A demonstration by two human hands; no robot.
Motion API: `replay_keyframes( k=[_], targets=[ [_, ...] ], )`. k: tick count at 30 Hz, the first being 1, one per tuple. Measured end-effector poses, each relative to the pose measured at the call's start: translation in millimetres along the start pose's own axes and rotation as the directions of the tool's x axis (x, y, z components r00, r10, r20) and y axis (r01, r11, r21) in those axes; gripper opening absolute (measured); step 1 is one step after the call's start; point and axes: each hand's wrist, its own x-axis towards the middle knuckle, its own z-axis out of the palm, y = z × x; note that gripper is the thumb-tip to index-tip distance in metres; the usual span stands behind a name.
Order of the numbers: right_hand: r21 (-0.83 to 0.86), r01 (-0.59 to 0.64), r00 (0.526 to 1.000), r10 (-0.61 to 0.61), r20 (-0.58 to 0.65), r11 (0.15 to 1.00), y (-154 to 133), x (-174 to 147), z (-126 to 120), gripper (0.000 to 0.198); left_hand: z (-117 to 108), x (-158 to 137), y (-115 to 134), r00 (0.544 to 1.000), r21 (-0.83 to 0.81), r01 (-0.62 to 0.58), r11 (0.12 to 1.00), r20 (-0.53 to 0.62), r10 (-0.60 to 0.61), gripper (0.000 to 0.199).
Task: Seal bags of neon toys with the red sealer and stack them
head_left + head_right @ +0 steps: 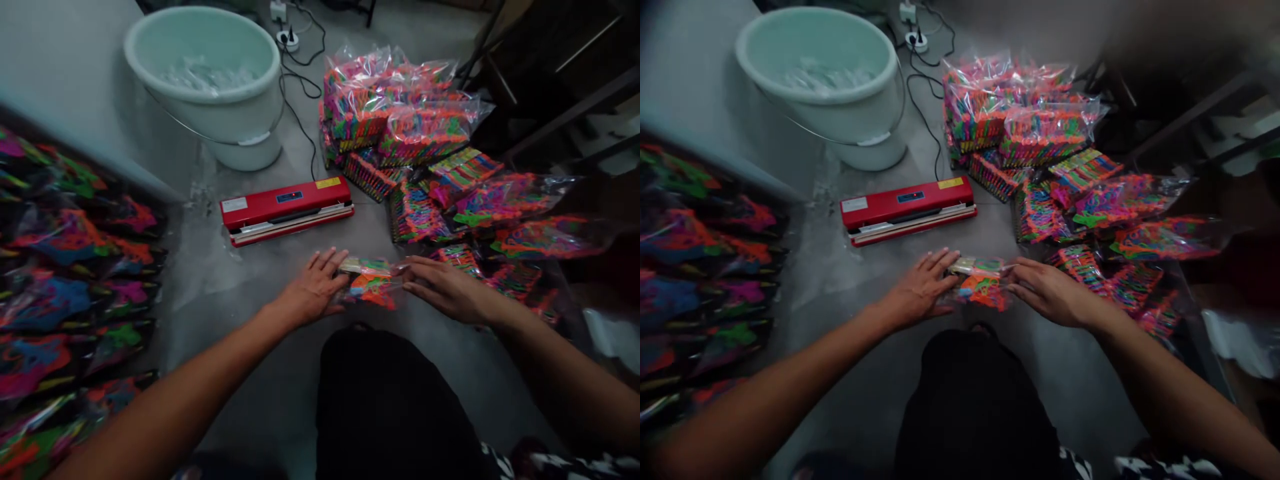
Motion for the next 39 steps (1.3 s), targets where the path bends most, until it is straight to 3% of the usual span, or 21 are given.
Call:
replay_keyframes(
  k=[3,8,13,17,18,21,23,25,28,30,33,36,39],
  targets=[
    [0.061,0.047,0.999,-0.047,-0.009,0.997,-0.6,29.3,1.7,0.031,-28.9,-18.9,-28.1,0.999,0.098,-0.008,0.995,0.035,0.005,0.042],
    [0.096,0.048,0.998,-0.044,-0.042,0.994,1.0,56.7,5.7,0.032,-45.6,-39.9,-57.1,0.998,0.06,-0.01,0.998,-0.068,0.014,0.03],
    [0.123,0.02,0.996,-0.009,-0.091,0.992,3.5,62.8,10.3,0.033,-50.0,-53.4,-63.9,0.983,0.013,0.049,0.999,-0.177,-0.046,0.029],
    [0.148,0.079,0.98,-0.049,-0.191,0.986,12.7,72.8,15.2,0.034,-61.2,-62.3,-58.6,0.96,0.045,0.116,0.992,-0.261,-0.1,0.025],
    [0.167,0.097,0.977,-0.062,-0.206,0.981,17.1,78.2,18.0,0.044,-63.3,-64.0,-57.0,0.956,0.057,0.124,0.991,-0.275,-0.104,0.024],
    [0.285,0.124,0.972,-0.059,-0.226,0.951,33.5,101.7,30.5,0.101,-65.6,-68.0,-53.0,0.947,0.057,0.122,0.991,-0.307,-0.099,0.021],
    [0.335,0.131,0.98,-0.071,-0.185,0.933,43.2,121.0,39.9,0.12,-64.7,-69.5,-51.6,0.936,0.017,0.125,0.992,-0.332,-0.113,0.019],
    [0.317,0.16,0.983,-0.124,-0.132,0.935,48.9,139.6,47.9,0.115,-63.2,-70.5,-51.7,0.919,-0.067,0.151,0.986,-0.357,-0.165,0.016],
    [0.309,0.2,0.978,-0.169,-0.126,0.93,48.7,161.2,57.6,0.072,-61.7,-71.8,-54.4,0.889,-0.238,0.186,0.953,-0.372,-0.267,0.013],
    [0.374,0.181,0.978,-0.126,-0.167,0.909,44.5,171.0,62.7,0.049,-61.2,-73.0,-57.1,0.86,-0.352,0.205,0.913,-0.38,-0.34,0.012],
    [0.504,0.13,0.979,-0.031,-0.199,0.854,36.6,180.1,66.7,0.046,-59.7,-75.6,-62.8,0.781,-0.545,0.269,0.794,-0.359,-0.511,0.008],
    [0.609,0.085,0.99,0.004,-0.143,0.789,32.0,185.5,66.5,0.044,-53.1,-77.6,-74.3,0.666,-0.757,0.303,0.579,-0.266,-0.696,0.008],
    [0.619,0.03,0.997,0.022,-0.076,0.785,35.8,191.8,70.2,0.043,-37.5,-75.6,-92.6,0.583,-0.907,0.219,0.36,-0.174,-0.794,0.015]
  ],
)
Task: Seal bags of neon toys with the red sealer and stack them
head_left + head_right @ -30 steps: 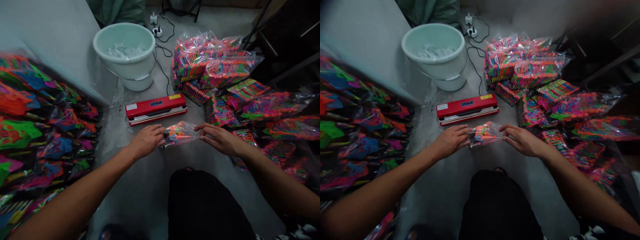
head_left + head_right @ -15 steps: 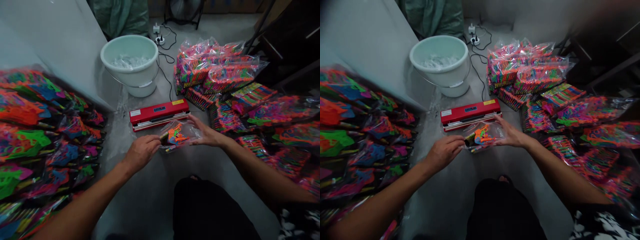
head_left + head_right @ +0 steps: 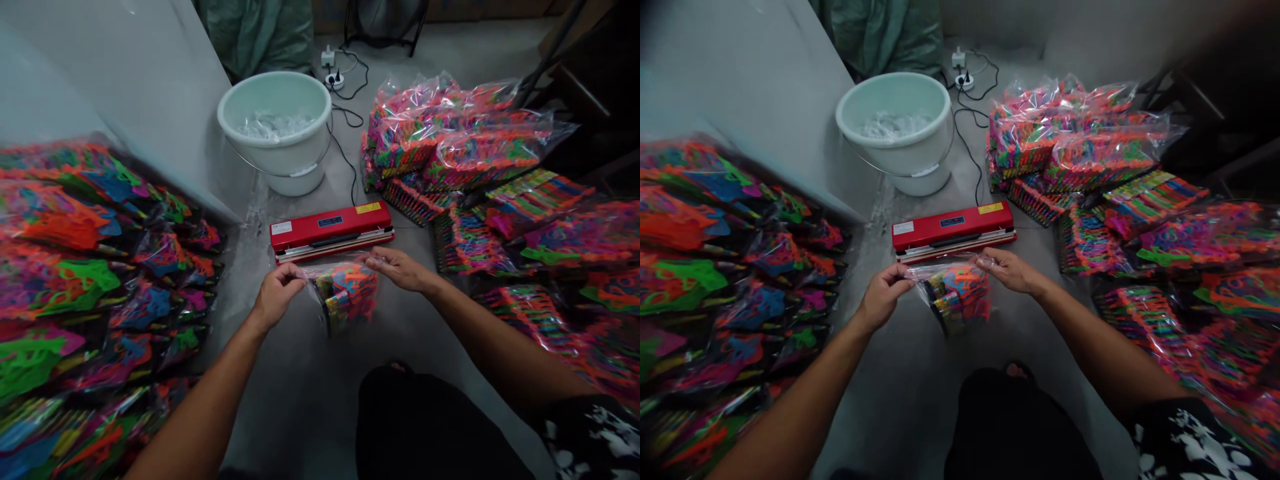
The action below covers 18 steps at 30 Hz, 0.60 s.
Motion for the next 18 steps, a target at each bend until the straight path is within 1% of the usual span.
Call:
replay_keyframes(
  k=[2,3,5,6,7,9,11,13,14,16,18],
  targets=[
    [0.013,-0.046,0.999,0.046,0.016,0.999,12.8,5.5,3.7,0.044,3.6,10.3,-17.6,0.994,-0.153,0.104,0.983,-0.001,-0.105,0.02],
    [0.048,-0.077,0.997,0.076,0.025,0.996,22.0,8.6,7.0,0.046,6.8,15.3,-26.9,0.986,-0.219,0.165,0.962,0.005,-0.168,0.023],
    [0.162,-0.156,0.988,0.152,0.038,0.974,44.7,15.0,16.5,0.049,15.0,24.8,-45.5,0.958,-0.315,0.276,0.908,0.016,-0.286,0.029],
    [0.223,-0.205,0.979,0.204,0.028,0.953,57.2,18.4,22.1,0.05,19.3,29.4,-54.6,0.945,-0.347,0.309,0.886,0.006,-0.327,0.032],
    [0.283,-0.257,0.964,0.266,0.005,0.924,69.6,22.1,27.8,0.051,23.5,34.0,-63.3,0.934,-0.371,0.325,0.87,-0.019,-0.357,0.035],
    [0.42,-0.333,0.916,0.395,-0.067,0.844,92.3,30.5,38.2,0.053,31.1,43.9,-79.8,0.911,-0.411,0.334,0.848,-0.092,-0.403,0.043],
    [0.567,-0.342,0.857,0.496,-0.14,0.749,109.9,40.6,46.1,0.053,38.2,54.7,-94.7,0.876,-0.451,0.333,0.828,-0.177,-0.449,0.052],
    [0.68,-0.294,0.808,0.555,-0.198,0.671,122.2,52.1,50.9,0.05,45.9,65.7,-107.7,0.819,-0.488,0.334,0.806,-0.273,-0.505,0.053],
    [0.717,-0.266,0.785,0.576,-0.227,0.644,126.6,58.1,52.5,0.049,50.2,70.8,-113.5,0.779,-0.508,0.33,0.796,-0.329,-0.533,0.05],
    [0.763,-0.228,0.729,0.625,-0.278,0.605,132.8,69.6,54.1,0.045,59.6,79.8,-122.9,0.685,-0.554,0.304,0.775,-0.439,-0.582,0.041],
    [0.8,-0.215,0.671,0.68,-0.296,0.56,136.3,80.3,54.0,0.039,68.9,87.0,-129.1,0.588,-0.601,0.255,0.757,-0.525,-0.615,0.034]
  ],
)
